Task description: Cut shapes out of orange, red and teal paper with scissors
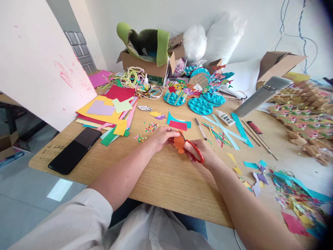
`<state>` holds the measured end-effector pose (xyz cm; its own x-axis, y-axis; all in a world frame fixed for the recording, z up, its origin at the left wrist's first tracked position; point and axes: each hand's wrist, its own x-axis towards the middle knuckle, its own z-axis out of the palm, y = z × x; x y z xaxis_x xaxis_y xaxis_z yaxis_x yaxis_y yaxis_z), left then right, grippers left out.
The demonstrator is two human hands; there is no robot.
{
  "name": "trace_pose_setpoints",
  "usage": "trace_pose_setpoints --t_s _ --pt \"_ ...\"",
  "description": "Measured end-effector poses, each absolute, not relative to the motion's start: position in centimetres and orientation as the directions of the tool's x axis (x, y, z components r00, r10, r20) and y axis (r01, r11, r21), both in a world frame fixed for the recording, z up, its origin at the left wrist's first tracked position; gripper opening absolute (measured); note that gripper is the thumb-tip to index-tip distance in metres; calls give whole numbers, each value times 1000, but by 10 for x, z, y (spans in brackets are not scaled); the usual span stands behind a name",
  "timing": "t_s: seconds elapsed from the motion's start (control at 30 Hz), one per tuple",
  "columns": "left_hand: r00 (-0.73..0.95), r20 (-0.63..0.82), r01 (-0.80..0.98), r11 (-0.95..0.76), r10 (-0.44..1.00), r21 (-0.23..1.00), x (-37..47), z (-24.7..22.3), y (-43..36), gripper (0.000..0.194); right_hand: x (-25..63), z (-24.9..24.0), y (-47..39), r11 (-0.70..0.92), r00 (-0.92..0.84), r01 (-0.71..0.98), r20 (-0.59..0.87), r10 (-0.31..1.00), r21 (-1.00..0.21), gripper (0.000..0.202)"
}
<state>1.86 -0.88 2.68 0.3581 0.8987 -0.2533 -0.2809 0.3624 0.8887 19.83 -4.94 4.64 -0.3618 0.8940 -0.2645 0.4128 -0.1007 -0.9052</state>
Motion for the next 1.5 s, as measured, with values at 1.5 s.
trace_pose_setpoints --t_s 1.5 --pt "363 -266 -278 376 893 884 19 27 -8 10 198 48 -49 -115 -357 409 -275 893 -905 60"
